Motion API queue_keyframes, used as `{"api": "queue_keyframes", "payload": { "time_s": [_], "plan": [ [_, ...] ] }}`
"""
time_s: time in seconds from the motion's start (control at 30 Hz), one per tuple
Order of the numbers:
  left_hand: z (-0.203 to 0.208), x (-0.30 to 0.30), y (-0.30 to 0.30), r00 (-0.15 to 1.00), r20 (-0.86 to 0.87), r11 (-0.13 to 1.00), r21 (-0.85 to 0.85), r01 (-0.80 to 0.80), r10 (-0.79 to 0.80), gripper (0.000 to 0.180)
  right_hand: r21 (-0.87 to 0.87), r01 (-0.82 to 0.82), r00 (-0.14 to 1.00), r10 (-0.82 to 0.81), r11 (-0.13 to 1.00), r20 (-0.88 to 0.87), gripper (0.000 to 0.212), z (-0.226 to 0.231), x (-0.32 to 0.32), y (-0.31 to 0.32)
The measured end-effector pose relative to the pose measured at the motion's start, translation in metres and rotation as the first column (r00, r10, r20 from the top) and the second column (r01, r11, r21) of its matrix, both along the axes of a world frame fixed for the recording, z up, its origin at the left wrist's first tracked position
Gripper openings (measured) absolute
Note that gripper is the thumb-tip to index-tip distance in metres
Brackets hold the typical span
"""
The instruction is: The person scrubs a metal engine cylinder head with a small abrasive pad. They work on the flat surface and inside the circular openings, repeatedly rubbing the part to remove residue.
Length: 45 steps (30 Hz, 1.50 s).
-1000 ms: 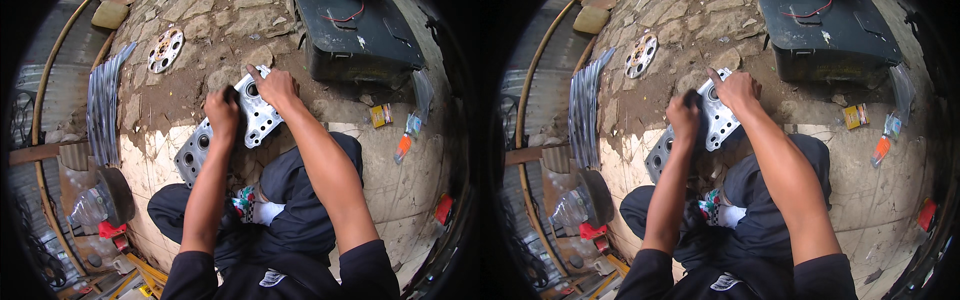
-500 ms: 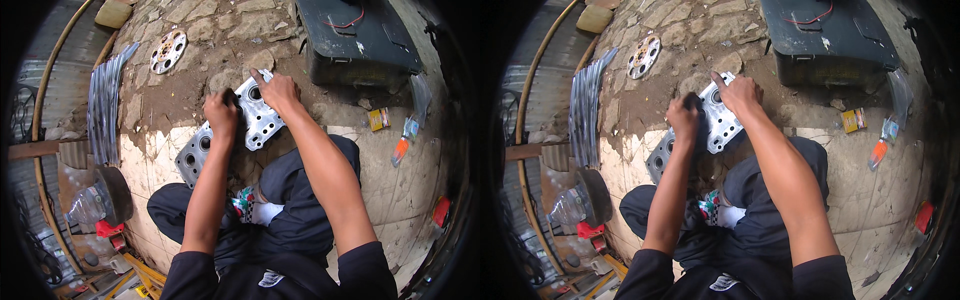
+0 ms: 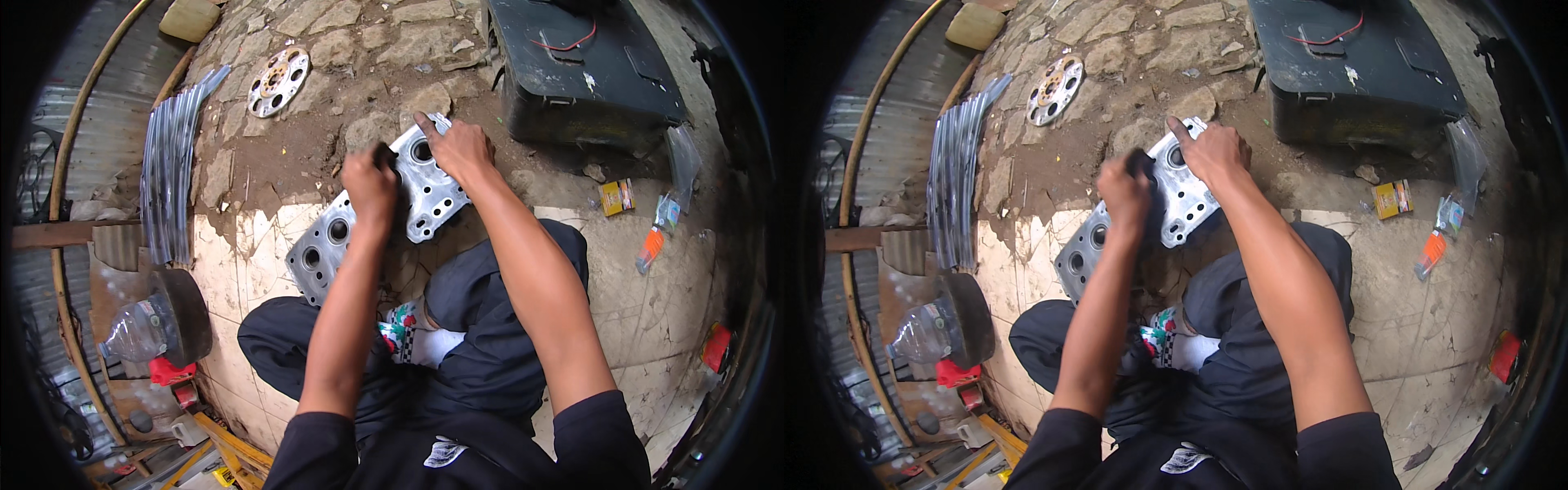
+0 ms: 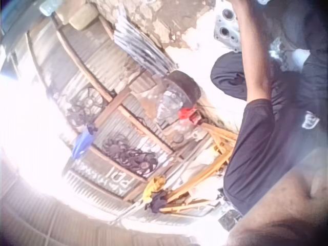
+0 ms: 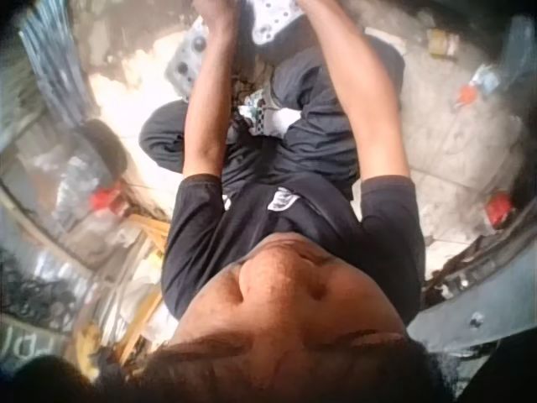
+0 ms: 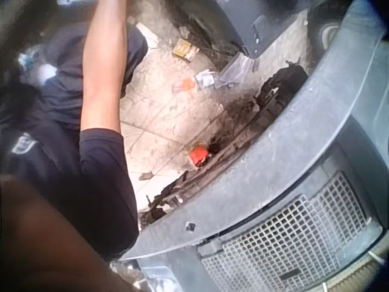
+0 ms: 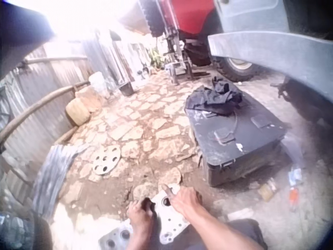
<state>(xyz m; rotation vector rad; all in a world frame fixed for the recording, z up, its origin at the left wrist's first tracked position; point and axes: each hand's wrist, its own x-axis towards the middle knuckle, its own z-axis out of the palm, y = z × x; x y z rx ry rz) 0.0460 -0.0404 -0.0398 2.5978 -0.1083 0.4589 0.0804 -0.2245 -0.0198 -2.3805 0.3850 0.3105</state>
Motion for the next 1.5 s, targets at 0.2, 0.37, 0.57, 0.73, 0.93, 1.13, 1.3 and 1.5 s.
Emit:
{"api": "queue_keyframes", "payload": {
  "time_s": [0.2, 0.37, 0.57, 0.73, 0.93, 1.13, 1.3, 1.5],
  "plan": [
    [-0.009, -0.034, -0.02, 0.979, 0.174, 0.991, -0.056, 0.118, -0.107, 0.02, -0.036, 0.023, 0.999, -0.024, 0.999, -0.032, 0.107, -0.003, 0.003, 0.0],
    [0.0, 0.0, 0.02, 0.991, 0.132, 0.999, 0.046, 0.028, -0.034, 0.007, -0.024, -0.003, 0.999, 0.003, 1.0, -0.036, 0.106, 0.0, 0.004, 0.008],
    [0.039, -0.083, 0.031, 0.995, 0.009, 0.965, -0.243, 0.101, -0.102, 0.023, -0.015, 0.046, 0.998, -0.046, 0.999, -0.036, 0.102, 0.004, 0.002, -0.005],
    [0.034, -0.105, 0.126, 0.977, -0.149, 0.94, -0.281, -0.192, 0.154, 0.03, -0.027, 0.03, 0.998, -0.031, 0.999, -0.05, 0.099, 0.002, 0.004, 0.006],
    [0.008, -0.1, 0.137, 0.969, -0.102, 0.835, -0.492, -0.246, 0.225, 0.032, -0.094, 0.006, 0.999, -0.011, 0.996, -0.051, 0.099, -0.003, 0.012, 0.006],
    [0.024, -0.054, 0.057, 0.996, -0.08, 0.685, -0.727, -0.036, -0.032, 0.029, -0.171, -0.016, 0.999, 0.021, 0.985, 0.03, 0.1, -0.01, 0.003, -0.002],
    [0.0, -0.044, 0.028, 0.998, -0.029, 0.708, -0.706, 0.014, -0.048, 0.027, -0.23, 0.013, 0.994, 0.013, 0.973, 0.11, 0.098, -0.012, -0.009, -0.002],
    [-0.019, -0.04, 0.04, 0.996, -0.06, 0.509, -0.856, -0.085, 0.066, 0.027, -0.415, 0.102, 0.659, 0.251, 0.904, 0.709, 0.042, 0.01, -0.026, 0.026]
  ]
}}
